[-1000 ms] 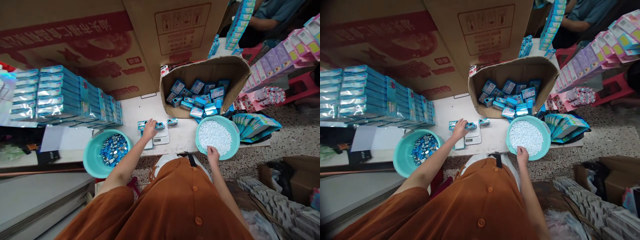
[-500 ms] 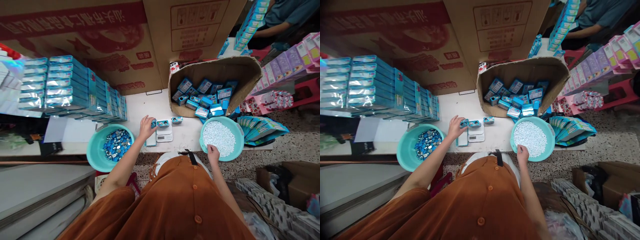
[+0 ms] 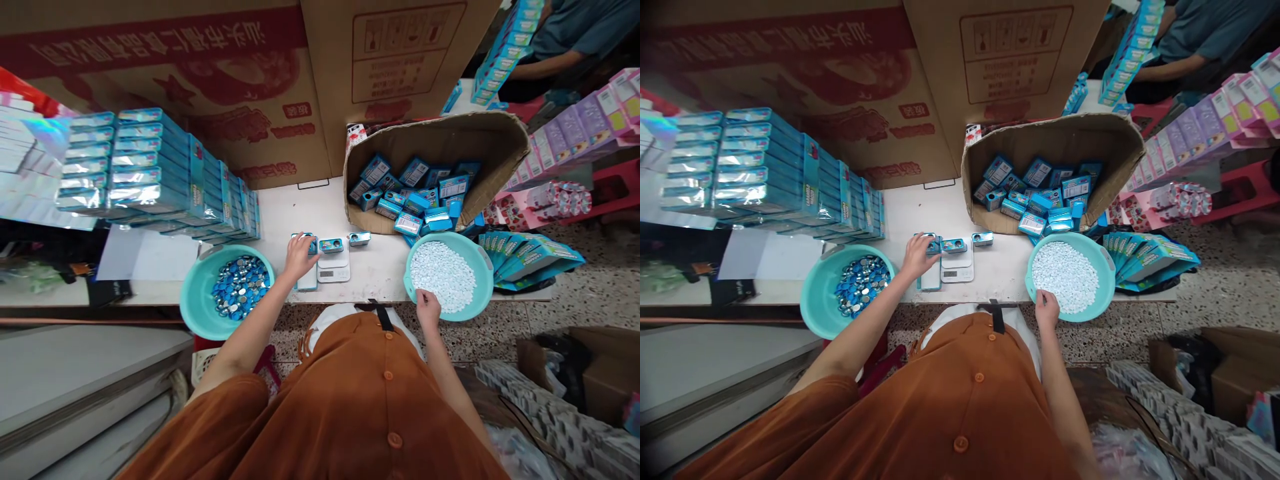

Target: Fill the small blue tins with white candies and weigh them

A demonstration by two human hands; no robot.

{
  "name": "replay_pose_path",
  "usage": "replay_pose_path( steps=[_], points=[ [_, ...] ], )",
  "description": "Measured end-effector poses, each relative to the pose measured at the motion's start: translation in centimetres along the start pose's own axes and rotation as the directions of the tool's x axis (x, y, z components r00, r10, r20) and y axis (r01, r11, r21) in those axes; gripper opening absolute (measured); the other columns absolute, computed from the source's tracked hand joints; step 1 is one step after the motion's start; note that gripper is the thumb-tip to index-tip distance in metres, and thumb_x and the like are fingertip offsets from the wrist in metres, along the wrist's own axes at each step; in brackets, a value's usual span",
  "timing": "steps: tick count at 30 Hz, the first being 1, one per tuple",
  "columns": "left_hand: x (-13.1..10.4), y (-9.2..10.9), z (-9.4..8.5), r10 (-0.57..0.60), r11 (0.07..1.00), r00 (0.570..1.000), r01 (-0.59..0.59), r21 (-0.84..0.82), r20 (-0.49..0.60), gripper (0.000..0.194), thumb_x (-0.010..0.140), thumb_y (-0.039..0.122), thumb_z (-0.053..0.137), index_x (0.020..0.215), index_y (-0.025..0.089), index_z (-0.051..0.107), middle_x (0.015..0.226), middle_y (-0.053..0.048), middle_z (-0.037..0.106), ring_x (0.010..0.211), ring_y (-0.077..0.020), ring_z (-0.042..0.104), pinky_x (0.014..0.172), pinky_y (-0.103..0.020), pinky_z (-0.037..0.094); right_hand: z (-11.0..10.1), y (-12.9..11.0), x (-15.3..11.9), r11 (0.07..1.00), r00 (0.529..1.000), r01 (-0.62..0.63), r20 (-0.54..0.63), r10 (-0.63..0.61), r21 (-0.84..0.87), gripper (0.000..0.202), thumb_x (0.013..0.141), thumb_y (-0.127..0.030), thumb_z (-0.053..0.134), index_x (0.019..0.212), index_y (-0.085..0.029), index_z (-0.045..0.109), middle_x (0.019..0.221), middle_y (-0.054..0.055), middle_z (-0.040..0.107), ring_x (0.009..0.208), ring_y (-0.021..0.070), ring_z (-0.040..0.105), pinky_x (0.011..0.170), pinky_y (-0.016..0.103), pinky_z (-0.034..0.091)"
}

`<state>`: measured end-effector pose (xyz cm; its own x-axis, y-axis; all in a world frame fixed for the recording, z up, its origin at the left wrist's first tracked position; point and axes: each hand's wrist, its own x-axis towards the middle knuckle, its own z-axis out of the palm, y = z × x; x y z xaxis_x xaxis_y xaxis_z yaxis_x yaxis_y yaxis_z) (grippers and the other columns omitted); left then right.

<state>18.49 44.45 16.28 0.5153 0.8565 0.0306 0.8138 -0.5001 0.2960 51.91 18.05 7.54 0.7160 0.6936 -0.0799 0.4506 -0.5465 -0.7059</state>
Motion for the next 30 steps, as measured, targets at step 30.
replay_pose_path(
  steps=[30],
  points=[
    [-4.0,-3.3,0.8,-0.006,0.988,0.978,-0.026,0.153,0.207,0.041,0.077,0.013,0.046,0.115,0.023,0.057,0.112,-0.010,0.058,0.107,-0.0263,0.052,0.091,-0.040,0.043,0.4,-0.3,-1.3,0.998,0.997,0.048,-0.061,-0.050,-0.028,0.041,0.082,-0.049,0.040,0.075,-0.017,0.064,0.085,0.012,0.066,0.084,0.0233,0.055,0.080,0.035,0.041]
  ],
)
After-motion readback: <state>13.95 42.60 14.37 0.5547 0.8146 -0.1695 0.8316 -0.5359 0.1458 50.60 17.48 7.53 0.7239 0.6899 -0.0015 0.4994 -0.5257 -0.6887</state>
